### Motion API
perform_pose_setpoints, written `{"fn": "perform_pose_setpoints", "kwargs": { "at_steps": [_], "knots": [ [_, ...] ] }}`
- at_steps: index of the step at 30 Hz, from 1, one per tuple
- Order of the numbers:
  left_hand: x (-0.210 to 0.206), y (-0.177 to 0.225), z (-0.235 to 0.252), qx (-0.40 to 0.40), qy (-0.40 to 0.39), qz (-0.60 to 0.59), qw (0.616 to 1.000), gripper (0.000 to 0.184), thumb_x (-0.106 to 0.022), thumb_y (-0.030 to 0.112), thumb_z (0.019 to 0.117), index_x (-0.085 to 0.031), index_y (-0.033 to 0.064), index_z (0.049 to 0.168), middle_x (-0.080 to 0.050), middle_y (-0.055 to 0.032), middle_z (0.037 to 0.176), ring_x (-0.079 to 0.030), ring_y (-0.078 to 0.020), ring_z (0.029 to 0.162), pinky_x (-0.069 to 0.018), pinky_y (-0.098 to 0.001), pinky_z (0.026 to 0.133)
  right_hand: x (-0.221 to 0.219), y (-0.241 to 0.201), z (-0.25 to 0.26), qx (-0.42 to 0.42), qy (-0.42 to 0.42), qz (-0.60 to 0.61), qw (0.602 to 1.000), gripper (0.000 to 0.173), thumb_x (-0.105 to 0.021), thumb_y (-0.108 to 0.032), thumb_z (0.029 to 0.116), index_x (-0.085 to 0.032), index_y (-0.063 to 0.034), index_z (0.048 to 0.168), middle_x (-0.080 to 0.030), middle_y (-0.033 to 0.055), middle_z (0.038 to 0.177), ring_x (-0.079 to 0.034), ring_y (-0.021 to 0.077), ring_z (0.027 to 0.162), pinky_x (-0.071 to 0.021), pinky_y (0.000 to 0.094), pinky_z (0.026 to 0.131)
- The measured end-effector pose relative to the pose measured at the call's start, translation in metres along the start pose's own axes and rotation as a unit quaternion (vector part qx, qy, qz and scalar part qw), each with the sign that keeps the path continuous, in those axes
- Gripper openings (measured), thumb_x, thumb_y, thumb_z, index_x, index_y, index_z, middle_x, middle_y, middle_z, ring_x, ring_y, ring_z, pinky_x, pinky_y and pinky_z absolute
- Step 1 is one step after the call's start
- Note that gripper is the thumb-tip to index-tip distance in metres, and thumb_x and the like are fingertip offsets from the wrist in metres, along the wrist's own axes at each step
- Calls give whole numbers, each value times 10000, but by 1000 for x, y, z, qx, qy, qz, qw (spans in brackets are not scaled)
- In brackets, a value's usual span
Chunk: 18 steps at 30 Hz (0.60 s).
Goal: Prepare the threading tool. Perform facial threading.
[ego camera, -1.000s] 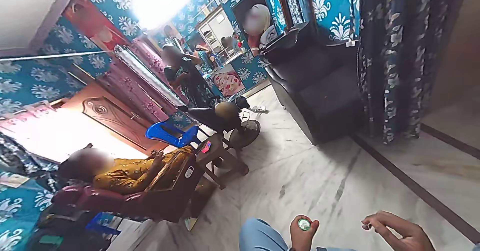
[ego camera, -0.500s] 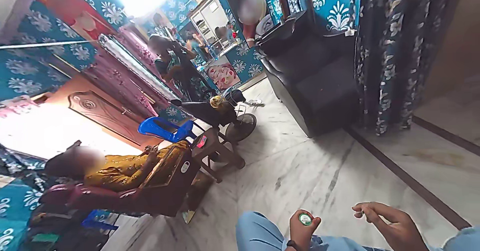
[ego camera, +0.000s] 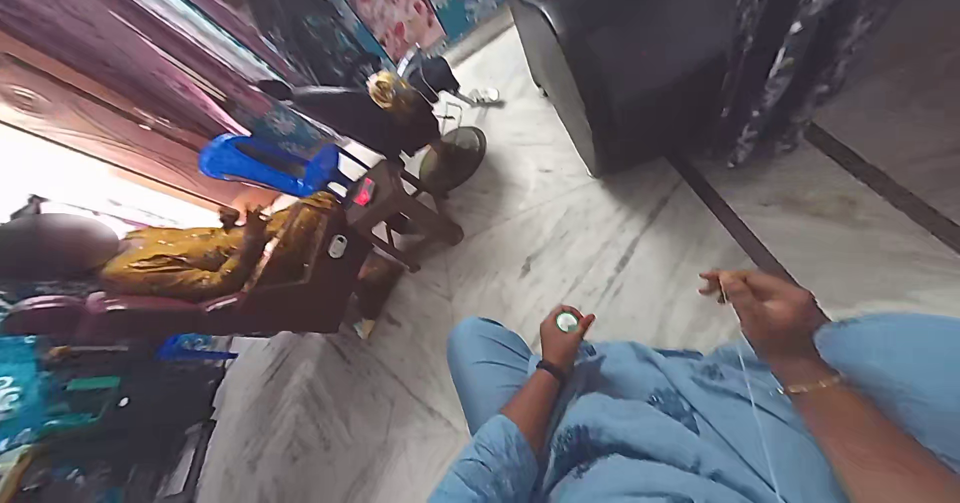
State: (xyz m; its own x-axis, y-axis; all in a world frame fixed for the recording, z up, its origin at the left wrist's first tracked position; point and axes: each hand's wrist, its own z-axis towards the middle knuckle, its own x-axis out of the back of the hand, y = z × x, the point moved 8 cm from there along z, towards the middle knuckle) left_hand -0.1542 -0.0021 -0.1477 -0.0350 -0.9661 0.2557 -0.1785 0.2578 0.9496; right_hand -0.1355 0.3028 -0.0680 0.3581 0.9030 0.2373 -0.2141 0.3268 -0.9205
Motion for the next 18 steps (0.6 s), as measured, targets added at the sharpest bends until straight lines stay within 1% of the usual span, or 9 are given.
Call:
{"fn": "perform_pose_setpoints", "kwargs": {
  "at_steps": [2, 5, 7, 10, 12, 14, 15, 17, 18],
  "knots": [
    [1, 5, -1, -35, 8, -11, 999, 236, -782, 117, 867, -671, -55, 985, -680, -60, 858, -636, -61, 715, -576, -258, 717, 0, 10, 3, -38, 1, -17, 999, 362, -517, -236, 1029, -732, 54, 1004, -743, 91, 867, -666, 62, 719, -570, 265, 704],
    [4, 16, -6, -76, 15, -19, 997, 247, -778, 108, 852, -665, -67, 983, -693, -54, 872, -658, -43, 808, -570, -238, 802, -4, 25, 2, -98, -26, -39, 994, 270, -583, -189, 1031, -737, 27, 1078, -758, 110, 967, -703, 114, 803, -588, 328, 768],
    [4, 26, -9, -109, 15, -11, 994, 257, -795, 141, 833, -667, -44, 958, -691, -26, 842, -663, -30, 791, -578, -228, 783, -10, 32, 1, -97, -46, -76, 991, 252, -588, -192, 1029, -758, -22, 1106, -762, 89, 987, -702, 137, 848, -573, 356, 796],
    [0, 47, -20, -232, 1, -7, 973, 366, -836, 284, 822, -677, -35, 900, -704, -33, 806, -672, -29, 756, -585, -219, 743, -29, 33, -5, -55, -99, -141, 984, 245, -598, -195, 1016, -782, -82, 1132, -778, 78, 1018, -685, 236, 934, -520, 466, 848],
    [-7, 65, -33, -301, -14, -7, 954, 434, -819, 381, 855, -678, -29, 869, -704, -62, 793, -676, -57, 750, -585, -237, 735, -43, 30, -12, -22, -127, -160, 979, 237, -628, -213, 995, -793, -109, 1129, -772, 81, 1021, -674, 254, 957, -516, 482, 863],
    [-16, 88, -49, -354, -36, -30, 934, 442, -801, 409, 883, -664, -10, 856, -696, -79, 783, -677, -82, 754, -582, -246, 730, -58, 31, -20, -1, -150, -176, 973, 233, -654, -213, 973, -797, -127, 1135, -767, 77, 1024, -669, 254, 949, -516, 479, 852],
    [-19, 102, -58, -379, -45, -43, 923, 434, -790, 414, 896, -658, 2, 856, -692, -79, 776, -676, -86, 751, -577, -242, 724, -63, 33, -23, 0, -167, -194, 967, 242, -663, -190, 962, -789, -131, 1159, -771, 69, 1040, -674, 263, 956, -518, 488, 857],
    [-21, 130, -76, -425, -50, -54, 902, 410, -765, 419, 920, -640, 34, 853, -679, -74, 765, -667, -104, 743, -567, -251, 716, -74, 45, -28, -38, -224, -248, 942, 312, -654, -148, 964, -742, -136, 1263, -769, 61, 1122, -676, 314, 1052, -498, 553, 940],
    [-21, 143, -84, -441, -45, -50, 895, 402, -750, 426, 930, -637, 51, 844, -679, -68, 757, -664, -113, 738, -555, -259, 713, -77, 49, -28, -54, -247, -262, 931, 317, -636, -142, 974, -741, -143, 1273, -767, 68, 1144, -675, 326, 1085, -492, 557, 969]
  ]
}}
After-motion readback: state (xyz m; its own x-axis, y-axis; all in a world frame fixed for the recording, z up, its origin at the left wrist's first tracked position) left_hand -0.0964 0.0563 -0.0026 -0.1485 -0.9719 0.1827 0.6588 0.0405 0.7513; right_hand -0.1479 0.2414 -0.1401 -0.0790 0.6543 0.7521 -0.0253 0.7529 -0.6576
